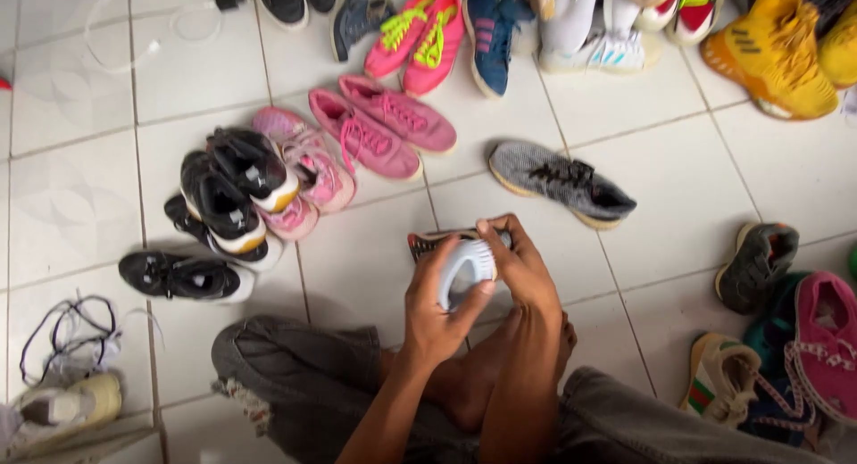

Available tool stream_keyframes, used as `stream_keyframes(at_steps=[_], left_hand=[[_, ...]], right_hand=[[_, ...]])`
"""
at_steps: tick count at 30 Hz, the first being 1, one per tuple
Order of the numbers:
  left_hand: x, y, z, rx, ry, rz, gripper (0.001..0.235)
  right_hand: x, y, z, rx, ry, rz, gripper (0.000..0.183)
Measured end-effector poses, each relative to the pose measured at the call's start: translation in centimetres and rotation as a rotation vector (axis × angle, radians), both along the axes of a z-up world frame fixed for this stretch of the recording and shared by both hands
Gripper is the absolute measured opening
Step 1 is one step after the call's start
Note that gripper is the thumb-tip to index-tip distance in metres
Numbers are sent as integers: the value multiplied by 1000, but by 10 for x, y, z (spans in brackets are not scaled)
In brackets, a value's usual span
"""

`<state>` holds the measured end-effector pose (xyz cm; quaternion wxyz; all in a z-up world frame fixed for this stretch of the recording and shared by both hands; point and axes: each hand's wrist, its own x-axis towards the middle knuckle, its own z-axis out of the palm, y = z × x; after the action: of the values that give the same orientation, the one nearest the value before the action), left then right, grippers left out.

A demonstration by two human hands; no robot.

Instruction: The person sits on a tiled floor surrounded by various shoes and uses a handheld brush to scrub a grey sneaker. They clean the upper, sole, and sides of the shoe, rotating it to access different areas.

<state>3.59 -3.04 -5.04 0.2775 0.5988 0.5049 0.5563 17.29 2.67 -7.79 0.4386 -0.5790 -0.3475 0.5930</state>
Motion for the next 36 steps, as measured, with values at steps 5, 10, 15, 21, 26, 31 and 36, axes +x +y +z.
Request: stream_keyframes(at_steps=[5, 10, 15, 21, 26, 31, 36], left_hand=[[0, 8, -19, -181, -57, 161, 63], [-3, 12, -13, -357, -108, 139, 65], [9, 3, -7, -100, -18, 90, 60], [-9, 11, -10, -333, 38, 82, 64], [5, -2, -12, -221, 35, 64, 64], [-9, 11, -15, -505, -73, 193, 67], [16, -2, 16, -95, 38, -59, 69]], right_hand=[[-4, 0, 28, -26, -36, -51, 41], [-2, 5, 17, -78, -58, -140, 37], [-7, 3, 19, -77, -157, -127, 42], [-2, 2, 19, -83, -180, -197, 48], [-3, 2, 16, -71, -206, -193, 48], [-3, 2, 28, -67, -197, -237, 50], [-4, 6, 5, -72, -161, -207, 43]])
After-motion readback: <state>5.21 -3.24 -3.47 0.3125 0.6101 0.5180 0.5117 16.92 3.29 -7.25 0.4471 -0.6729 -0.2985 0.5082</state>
